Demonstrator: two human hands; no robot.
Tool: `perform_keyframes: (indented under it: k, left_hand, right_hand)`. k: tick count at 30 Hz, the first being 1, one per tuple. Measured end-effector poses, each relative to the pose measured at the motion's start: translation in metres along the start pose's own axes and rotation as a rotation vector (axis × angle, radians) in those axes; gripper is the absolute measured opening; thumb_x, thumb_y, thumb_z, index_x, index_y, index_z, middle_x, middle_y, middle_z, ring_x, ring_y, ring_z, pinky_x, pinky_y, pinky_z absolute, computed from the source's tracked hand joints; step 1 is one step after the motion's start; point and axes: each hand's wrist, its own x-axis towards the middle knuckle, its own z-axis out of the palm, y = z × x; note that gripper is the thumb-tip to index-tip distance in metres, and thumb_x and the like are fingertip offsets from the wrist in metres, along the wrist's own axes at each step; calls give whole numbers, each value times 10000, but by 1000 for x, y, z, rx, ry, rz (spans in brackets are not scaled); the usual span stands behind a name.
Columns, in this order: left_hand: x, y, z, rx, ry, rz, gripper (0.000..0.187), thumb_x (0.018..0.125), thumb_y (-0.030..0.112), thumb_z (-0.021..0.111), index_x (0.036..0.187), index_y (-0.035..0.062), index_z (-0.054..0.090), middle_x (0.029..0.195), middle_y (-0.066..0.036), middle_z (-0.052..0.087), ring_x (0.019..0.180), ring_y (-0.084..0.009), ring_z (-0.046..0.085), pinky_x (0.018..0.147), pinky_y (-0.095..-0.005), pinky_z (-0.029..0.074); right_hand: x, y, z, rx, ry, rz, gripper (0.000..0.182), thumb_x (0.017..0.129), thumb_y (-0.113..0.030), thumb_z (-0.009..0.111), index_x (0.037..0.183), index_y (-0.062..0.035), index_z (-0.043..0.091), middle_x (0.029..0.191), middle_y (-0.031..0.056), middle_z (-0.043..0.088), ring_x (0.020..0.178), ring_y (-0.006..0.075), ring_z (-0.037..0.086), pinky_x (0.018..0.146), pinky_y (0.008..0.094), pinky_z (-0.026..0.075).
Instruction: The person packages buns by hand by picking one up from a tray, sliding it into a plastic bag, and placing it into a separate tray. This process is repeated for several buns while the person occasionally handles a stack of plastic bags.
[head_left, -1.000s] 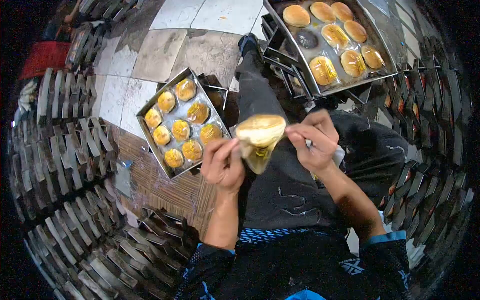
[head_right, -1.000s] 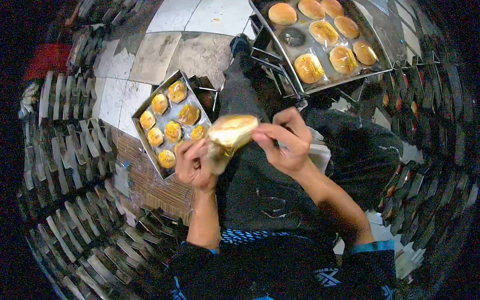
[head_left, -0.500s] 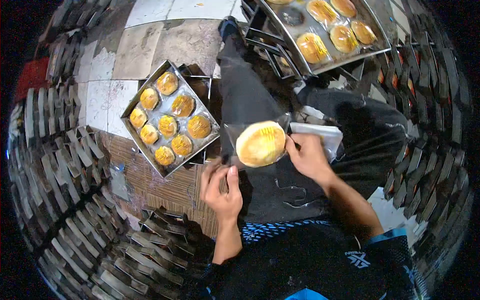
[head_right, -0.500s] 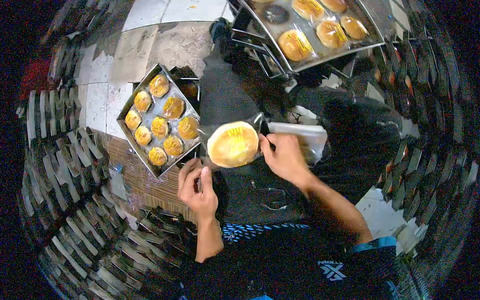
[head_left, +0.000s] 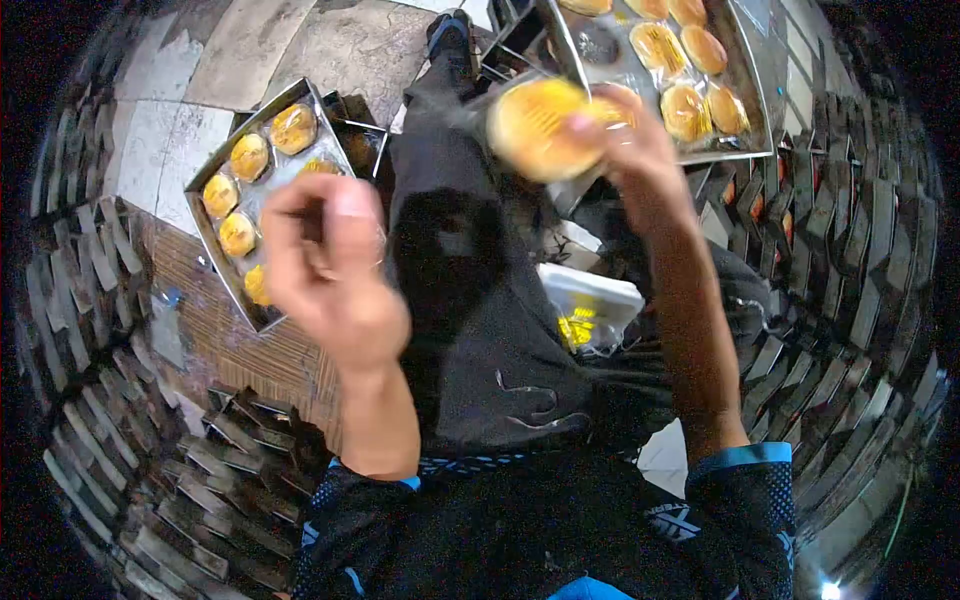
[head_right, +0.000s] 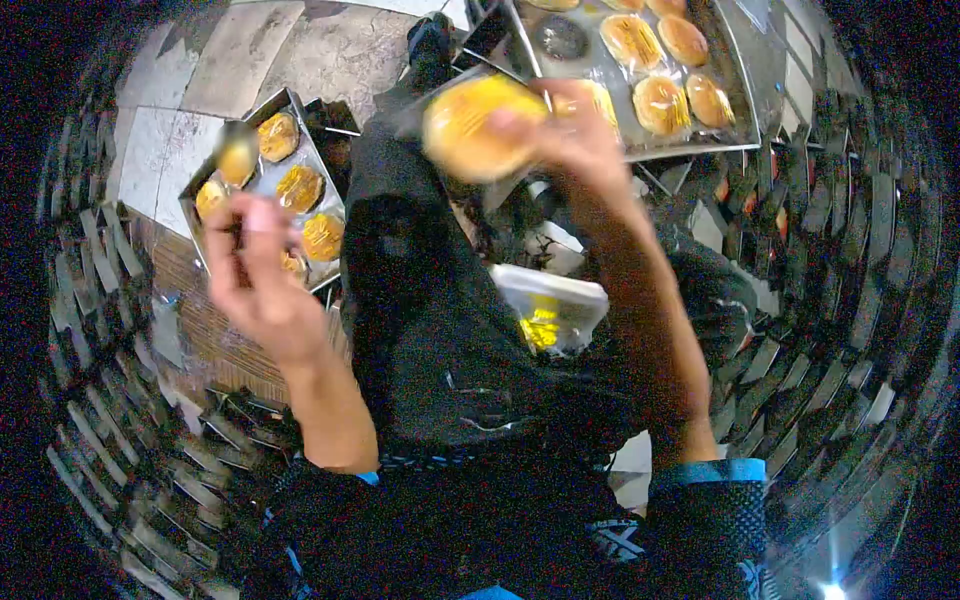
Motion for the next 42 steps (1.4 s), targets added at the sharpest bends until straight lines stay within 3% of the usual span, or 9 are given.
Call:
perform_keyframes:
  k: [4,6,13,16,25,26,29,35,42]
  left_hand:
    - [-45,-7,49,-24,-579,55,233,829,209,712,904,30,582,823,-79,570,705,-179,546,668,-279,473]
    - [-72,-36,77,212,-783,146,288,782,247,731,921,27,606,911,-155,605,840,-339,596,776,-410,483]
    - [-95,-63,57,422,-1237,311,256,770,-2,598,1023,35,616,959,-168,619,902,-382,624,788,-474,515]
    - [-100,-67,68,502,-1315,276,182,844,75,621,1022,44,601,988,-173,620,831,-389,625,708,-481,518]
    - [-85,-46,66,205,-1067,172,304,849,245,737,1048,24,674,1024,-127,680,924,-221,658,782,-331,528]
    - [-85,-42,67,-37,-947,-304,189,880,152,709,1033,44,682,943,-45,683,857,-128,630,770,-282,510]
    - [-70,-33,72,-575,-506,-639,133,900,123,708,977,15,689,841,7,662,730,-67,569,681,-204,456]
    - [-30,-58,46,-293,47,-465,154,899,144,719,861,40,611,772,5,588,673,-69,520,594,-206,406]
    - [-9,-74,52,-506,162,-490,204,893,27,680,824,56,490,720,-38,560,566,-98,510,525,-226,464]
  right_hand:
    - [57,1,-58,200,295,3,406,858,-258,747,1072,65,628,1030,191,705,900,223,690,769,324,548]
    - [81,27,-100,-1048,533,-348,283,891,-214,706,967,53,648,993,163,713,869,211,684,768,320,545]
    - [-103,58,-79,-382,-406,-159,213,819,-157,740,964,-6,700,934,89,699,850,183,655,800,318,517]
    - [-147,88,-59,-483,-67,-396,163,800,-88,721,918,15,675,944,149,690,840,282,678,777,325,515]
    - [-159,27,-84,-224,456,-463,162,929,-63,612,1027,15,714,845,23,626,755,114,567,662,254,454]
    - [-154,23,-85,158,480,-405,144,896,-48,657,1006,10,730,926,73,696,829,130,631,758,259,498]
    - [-147,21,-72,423,279,-401,128,881,-65,695,973,17,726,883,69,688,811,121,620,754,243,484]
    - [-80,-19,-25,-268,313,-803,133,804,87,693,830,-40,719,822,112,684,760,181,634,705,298,492]
    - [238,2,-58,-944,307,-379,812,821,-581,629,1339,32,511,1279,298,561,1217,409,535,1020,458,435]
